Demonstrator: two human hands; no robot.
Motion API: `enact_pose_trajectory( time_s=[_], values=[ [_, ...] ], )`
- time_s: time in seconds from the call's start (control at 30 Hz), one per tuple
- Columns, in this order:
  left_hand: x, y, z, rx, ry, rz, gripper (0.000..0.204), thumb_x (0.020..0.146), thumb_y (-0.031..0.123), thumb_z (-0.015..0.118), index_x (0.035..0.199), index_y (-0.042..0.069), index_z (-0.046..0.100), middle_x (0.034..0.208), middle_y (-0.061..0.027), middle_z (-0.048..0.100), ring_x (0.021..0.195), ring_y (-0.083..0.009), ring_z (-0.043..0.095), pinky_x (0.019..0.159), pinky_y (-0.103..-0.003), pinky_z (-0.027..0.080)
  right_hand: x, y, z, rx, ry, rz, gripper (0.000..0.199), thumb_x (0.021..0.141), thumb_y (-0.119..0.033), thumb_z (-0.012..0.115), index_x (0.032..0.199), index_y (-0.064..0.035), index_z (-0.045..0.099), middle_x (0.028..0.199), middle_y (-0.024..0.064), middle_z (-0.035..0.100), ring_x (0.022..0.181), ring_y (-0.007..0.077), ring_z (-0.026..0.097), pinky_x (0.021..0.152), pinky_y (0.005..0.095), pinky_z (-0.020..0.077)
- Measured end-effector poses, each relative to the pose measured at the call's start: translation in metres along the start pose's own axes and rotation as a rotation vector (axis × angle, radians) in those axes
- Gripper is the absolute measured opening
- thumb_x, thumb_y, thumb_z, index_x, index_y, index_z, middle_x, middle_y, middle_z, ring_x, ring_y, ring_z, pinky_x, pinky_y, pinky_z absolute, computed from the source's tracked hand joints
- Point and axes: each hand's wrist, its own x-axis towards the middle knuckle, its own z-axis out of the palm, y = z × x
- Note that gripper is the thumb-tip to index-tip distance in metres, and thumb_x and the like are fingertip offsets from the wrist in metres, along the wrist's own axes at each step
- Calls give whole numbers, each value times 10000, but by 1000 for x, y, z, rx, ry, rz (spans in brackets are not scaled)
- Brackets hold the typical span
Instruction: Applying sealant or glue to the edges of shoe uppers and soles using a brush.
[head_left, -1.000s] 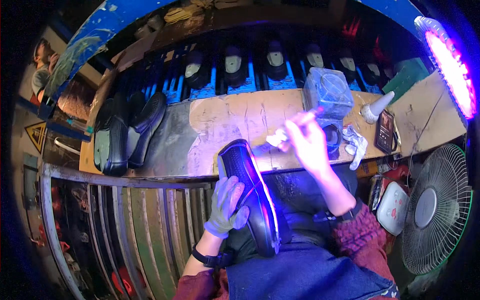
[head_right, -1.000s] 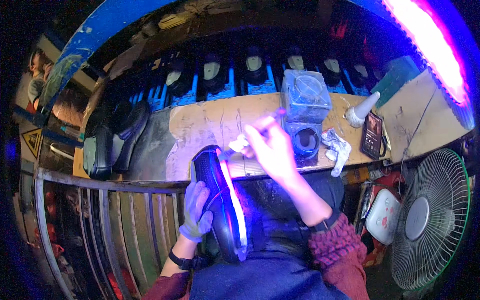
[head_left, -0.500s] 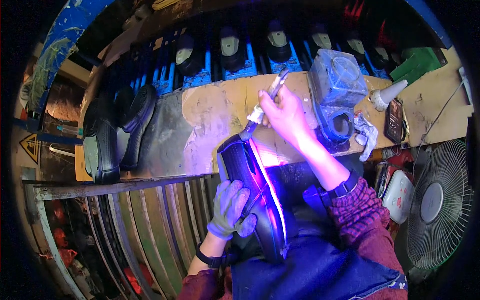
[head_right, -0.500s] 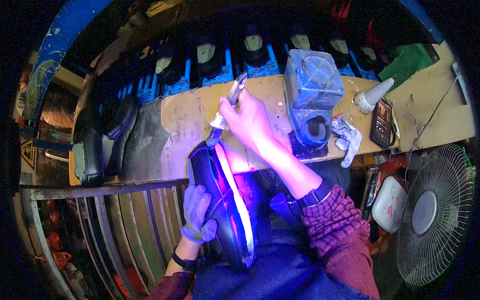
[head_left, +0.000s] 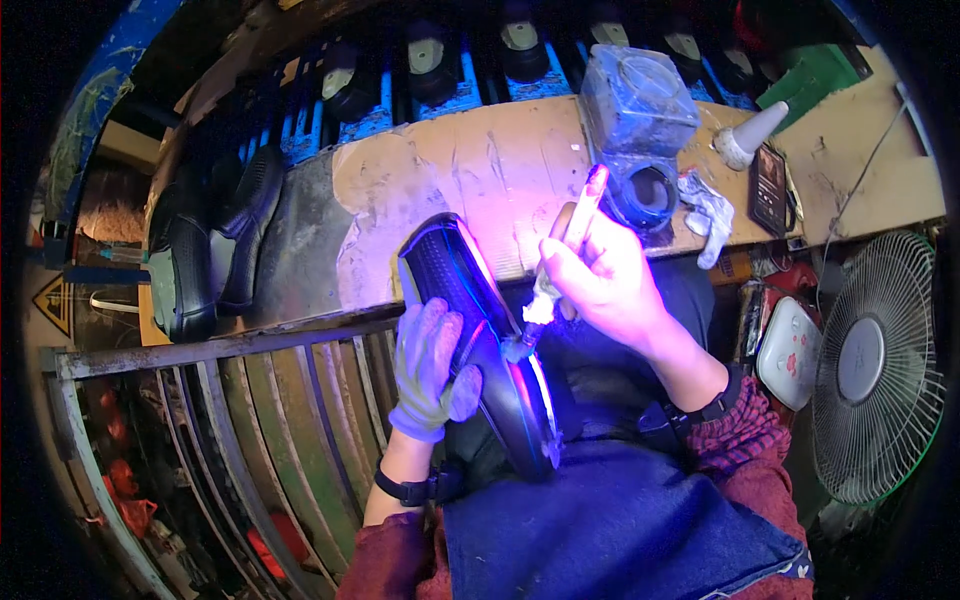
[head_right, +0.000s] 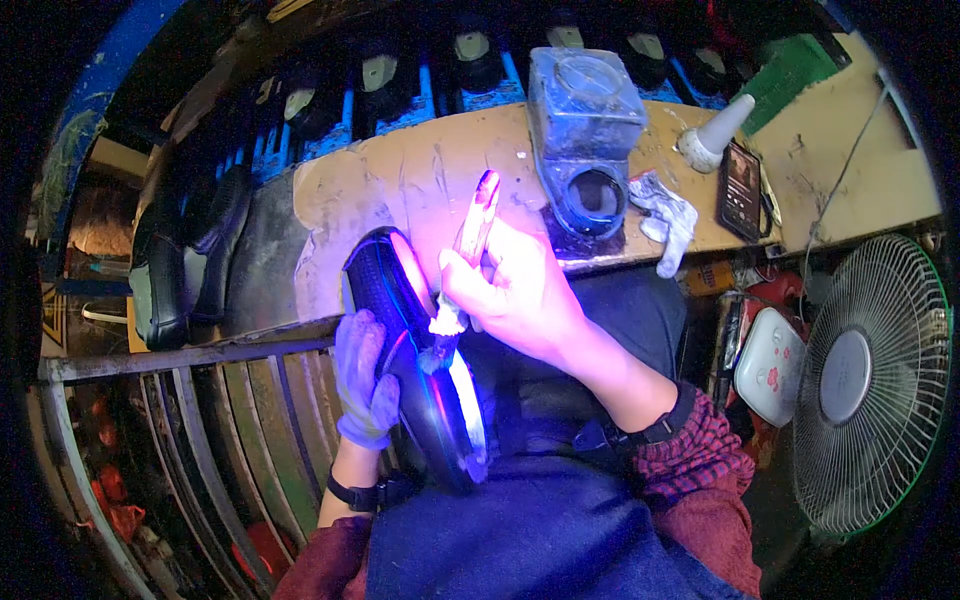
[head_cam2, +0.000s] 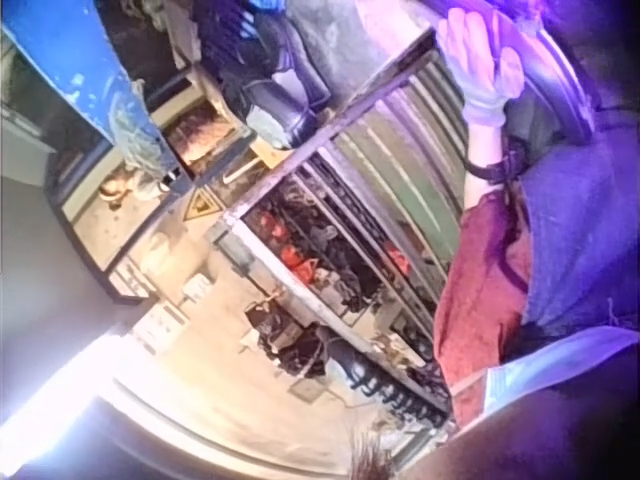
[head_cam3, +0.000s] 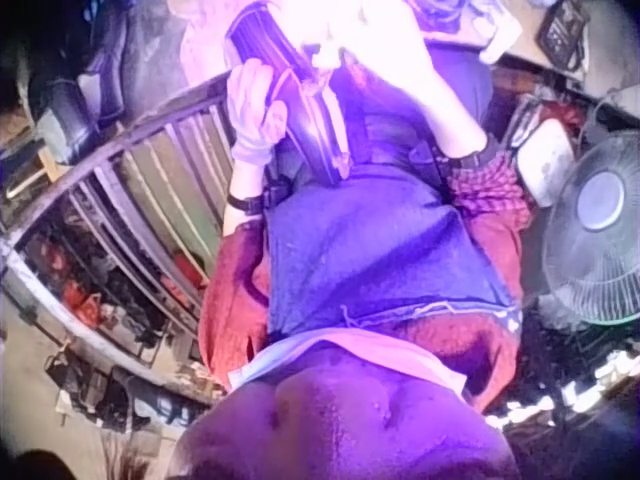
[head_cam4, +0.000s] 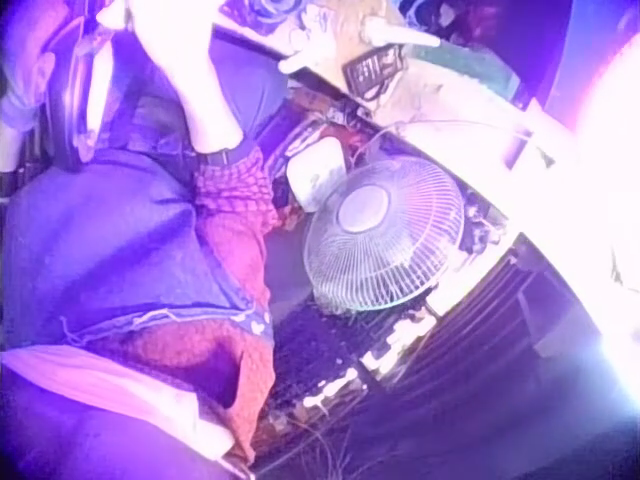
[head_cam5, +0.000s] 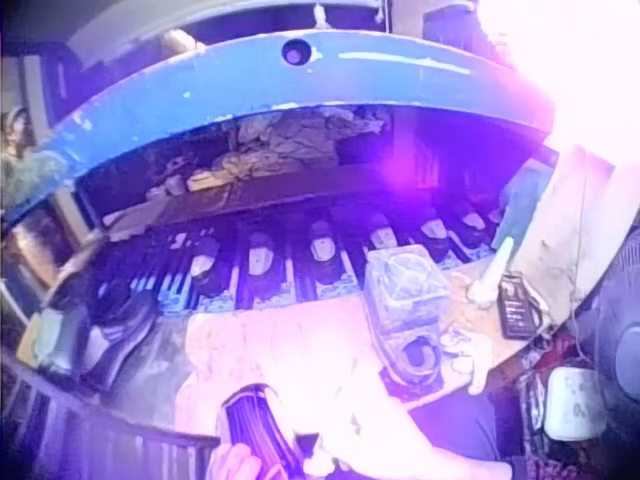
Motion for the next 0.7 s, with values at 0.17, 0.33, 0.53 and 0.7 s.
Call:
enact_pose_trajectory(
  time_s=[0.17, 0.33, 0.53, 0.7],
  values=[
    [14, 8, 1, 9, 29, -7, 415, 849, 245, 519, 1153, -38, 535, 1174, -232, 533, 1088, -439, 502, 964, -511, 374, -32, -25, -7, -3, 6, -6, 89, 833, -109, 592, 823, -25, 563, 649, -7, 536, 547, 46, 481, 496, 227, 397],
    [31, 14, -1, 126, 49, 109, 308, 838, 61, 544, 1139, 56, 477, 1177, -205, 533, 1090, -420, 524, 942, -522, 413, -50, -50, -10, -80, -12, -190, 134, 786, -119, 642, 759, -23, 553, 633, 28, 526, 524, 87, 485, 491, 254, 393],
    [44, 4, -9, 178, 81, 244, 425, 794, 58, 629, 1182, 26, 458, 1183, -202, 532, 1106, -401, 524, 952, -501, 417, -46, -61, -22, -52, -267, -692, 130, 732, -51, 693, 730, -43, 563, 696, 57, 586, 588, 190, 584, 535, 290, 450],
    [75, 19, -27, 189, 84, 169, 672, 678, 191, 752, 1259, 34, 453, 1168, -193, 549, 1062, -382, 554, 938, -421, 439, -44, -100, -26, -199, -301, -886, 211, 763, -140, 704, 846, -23, 549, 804, 168, 647, 694, 257, 647, 610, 344, 543]
  ],
)
